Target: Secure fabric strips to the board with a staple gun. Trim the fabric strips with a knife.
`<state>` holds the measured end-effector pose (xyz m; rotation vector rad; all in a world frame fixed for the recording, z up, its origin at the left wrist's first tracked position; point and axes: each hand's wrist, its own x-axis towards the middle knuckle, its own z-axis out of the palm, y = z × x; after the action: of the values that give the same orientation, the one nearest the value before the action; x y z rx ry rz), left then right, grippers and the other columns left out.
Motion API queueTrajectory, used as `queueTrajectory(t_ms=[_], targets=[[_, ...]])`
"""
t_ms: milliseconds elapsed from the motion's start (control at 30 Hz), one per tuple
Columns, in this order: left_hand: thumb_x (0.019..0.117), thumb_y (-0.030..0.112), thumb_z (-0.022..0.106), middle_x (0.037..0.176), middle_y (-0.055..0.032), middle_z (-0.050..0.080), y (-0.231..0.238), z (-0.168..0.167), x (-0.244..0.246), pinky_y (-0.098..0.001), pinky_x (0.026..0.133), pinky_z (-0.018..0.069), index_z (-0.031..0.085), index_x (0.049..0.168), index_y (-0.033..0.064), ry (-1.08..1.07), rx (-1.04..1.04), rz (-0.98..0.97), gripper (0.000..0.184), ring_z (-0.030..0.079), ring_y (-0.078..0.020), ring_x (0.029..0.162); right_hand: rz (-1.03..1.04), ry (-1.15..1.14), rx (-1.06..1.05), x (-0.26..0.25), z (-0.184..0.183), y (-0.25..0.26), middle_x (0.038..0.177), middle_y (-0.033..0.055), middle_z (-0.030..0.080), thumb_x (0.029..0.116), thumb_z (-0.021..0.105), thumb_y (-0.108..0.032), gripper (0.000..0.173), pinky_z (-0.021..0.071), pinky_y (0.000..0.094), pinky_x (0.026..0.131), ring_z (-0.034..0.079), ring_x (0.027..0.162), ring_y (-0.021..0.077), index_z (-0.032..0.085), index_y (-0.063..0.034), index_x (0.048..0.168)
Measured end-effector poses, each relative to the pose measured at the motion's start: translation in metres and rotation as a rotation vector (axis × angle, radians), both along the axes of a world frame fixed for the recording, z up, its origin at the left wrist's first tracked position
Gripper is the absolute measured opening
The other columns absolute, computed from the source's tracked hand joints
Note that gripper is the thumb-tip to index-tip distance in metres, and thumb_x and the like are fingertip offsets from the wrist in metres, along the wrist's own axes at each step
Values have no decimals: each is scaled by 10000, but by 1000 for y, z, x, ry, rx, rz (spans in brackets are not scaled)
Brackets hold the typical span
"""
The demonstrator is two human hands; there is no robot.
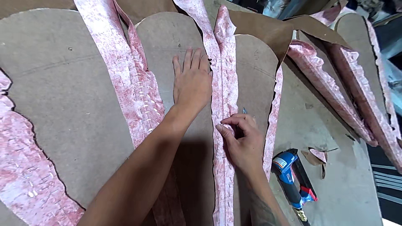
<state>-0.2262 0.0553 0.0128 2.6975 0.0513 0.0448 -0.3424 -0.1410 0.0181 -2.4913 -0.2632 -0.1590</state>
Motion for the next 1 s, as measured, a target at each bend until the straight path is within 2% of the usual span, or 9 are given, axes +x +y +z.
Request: queueTrajectory(t_ms=[133, 267, 433, 533, 633, 667, 767, 900, 1000], targets=[[1080, 422, 355, 1699, 6, 276, -1, 0, 1, -637, 1255, 46, 434, 1557, 184, -3, -2, -4, 539, 133, -255, 1597, 6, -14, 28, 0, -3, 2, 1082, -82, 672, 924, 757, -365, 133, 449, 431, 938, 588, 1069, 134, 754, -241, 972], [1081, 404, 346, 1701, 11, 271, -1, 1, 1, -638, 1253, 53, 438, 1555, 189, -1, 2, -1, 529, 131, -258, 1597, 45, -73, 95, -7, -7, 5, 1016, -66, 679, 927, 748, -307, 99, 474, 408, 917, 598, 1051, 142, 762, -209, 937], [1090, 412, 313, 1705, 14, 260, -3, -1, 0, -636, 1253, 52, 415, 1569, 185, 0, 31, -8, 540, 123, -263, 1598, 64, -79, 128, -8, -9, 6, 970, -79, 682, 923, 761, -291, 92, 472, 407, 895, 607, 1020, 134, 738, -219, 870], [1090, 423, 320, 1707, 12, 253, -3, -1, -1, -638, 1253, 48, 403, 1577, 183, -2, 29, -8, 549, 119, -256, 1600, -42, -70, 136, -7, -10, 9, 950, -97, 706, 901, 791, -281, 60, 523, 342, 815, 638, 938, 96, 774, -223, 908], [1087, 433, 316, 1708, 21, 250, -3, -1, 0, -636, 1255, 48, 399, 1580, 195, 4, 44, -5, 554, 109, -245, 1602, -170, -61, 139, -2, -10, 18, 874, -90, 659, 888, 805, -260, 78, 501, 249, 612, 596, 741, 63, 755, -222, 934], [1087, 435, 316, 1706, 23, 255, -3, -1, 0, -634, 1256, 50, 402, 1579, 196, 2, 46, -4, 554, 110, -245, 1601, -196, -60, 136, 0, -10, 20, 863, -89, 650, 884, 810, -250, 85, 487, 251, 594, 580, 713, 64, 754, -225, 943], [1086, 450, 317, 1704, 23, 259, -3, -1, 1, -629, 1257, 55, 404, 1577, 208, 2, 45, -4, 555, 113, -248, 1601, -201, -67, 115, 0, -10, 21, 894, -98, 661, 884, 795, -243, 71, 502, 275, 652, 594, 765, 67, 762, -238, 947], [1083, 443, 326, 1700, 26, 270, -4, -2, 1, -629, 1257, 60, 406, 1573, 213, -11, 32, 6, 548, 122, -247, 1599, -143, -70, 138, -2, -11, 14, 917, -122, 680, 898, 781, -332, 80, 533, 284, 724, 626, 859, 64, 756, -256, 893], [1081, 454, 323, 1699, 28, 274, -4, -2, 1, -631, 1255, 66, 418, 1566, 210, -11, 38, 9, 551, 128, -244, 1598, -44, -106, 149, -6, -12, 12, 887, -112, 673, 896, 770, -282, 94, 495, 336, 825, 611, 916, 87, 736, -231, 825]])
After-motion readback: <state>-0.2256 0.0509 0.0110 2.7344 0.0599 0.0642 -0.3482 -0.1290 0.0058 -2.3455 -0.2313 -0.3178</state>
